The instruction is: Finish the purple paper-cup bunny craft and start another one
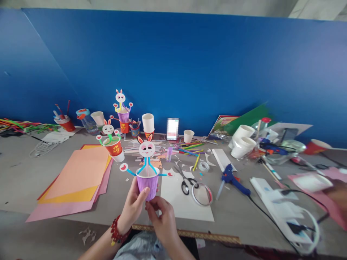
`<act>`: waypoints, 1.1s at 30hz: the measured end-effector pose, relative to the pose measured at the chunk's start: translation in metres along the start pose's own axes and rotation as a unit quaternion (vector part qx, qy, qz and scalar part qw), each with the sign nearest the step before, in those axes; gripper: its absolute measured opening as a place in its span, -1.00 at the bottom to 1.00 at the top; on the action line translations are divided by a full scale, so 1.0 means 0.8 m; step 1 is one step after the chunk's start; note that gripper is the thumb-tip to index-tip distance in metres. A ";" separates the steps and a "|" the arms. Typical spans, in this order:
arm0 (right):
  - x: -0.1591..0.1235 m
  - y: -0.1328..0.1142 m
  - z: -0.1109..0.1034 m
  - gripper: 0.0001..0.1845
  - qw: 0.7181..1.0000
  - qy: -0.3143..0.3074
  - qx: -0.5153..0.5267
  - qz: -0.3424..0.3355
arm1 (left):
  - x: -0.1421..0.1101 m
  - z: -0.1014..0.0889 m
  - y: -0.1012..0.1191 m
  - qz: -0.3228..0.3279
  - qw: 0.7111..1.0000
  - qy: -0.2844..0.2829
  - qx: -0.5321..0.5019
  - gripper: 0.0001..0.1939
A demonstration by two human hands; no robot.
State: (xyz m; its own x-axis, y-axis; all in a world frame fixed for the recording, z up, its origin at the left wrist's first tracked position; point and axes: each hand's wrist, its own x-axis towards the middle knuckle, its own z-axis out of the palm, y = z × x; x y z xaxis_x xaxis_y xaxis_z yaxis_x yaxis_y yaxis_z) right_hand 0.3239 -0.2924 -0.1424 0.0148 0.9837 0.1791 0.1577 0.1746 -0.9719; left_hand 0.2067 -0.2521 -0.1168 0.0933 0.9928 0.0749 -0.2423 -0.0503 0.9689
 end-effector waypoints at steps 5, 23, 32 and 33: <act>0.000 -0.001 -0.001 -0.76 1.000 0.004 -0.014 -0.009 | -0.001 0.001 -0.002 0.000 1.000 0.001 0.004 -0.63; -0.005 0.011 0.006 -0.71 1.000 -0.026 -0.001 0.017 | 0.006 0.001 0.009 0.002 0.999 0.037 -0.004 -0.60; -0.012 0.020 0.008 -0.73 0.999 -0.037 -0.016 0.014 | 0.013 -0.006 0.005 0.015 0.999 0.035 0.012 -0.51; -0.013 0.022 0.009 -0.72 0.999 -0.038 -0.018 0.016 | 0.014 -0.007 0.005 0.020 0.999 0.035 0.013 -0.49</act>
State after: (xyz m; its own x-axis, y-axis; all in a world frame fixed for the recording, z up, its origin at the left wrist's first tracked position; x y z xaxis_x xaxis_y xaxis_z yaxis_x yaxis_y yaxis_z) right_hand 0.3196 -0.2989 -0.1621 -0.0545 0.9893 0.1353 0.1939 0.1434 -0.9705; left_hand 0.2010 -0.2402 -0.1133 0.0157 0.9951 0.0978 -0.2201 -0.0920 0.9711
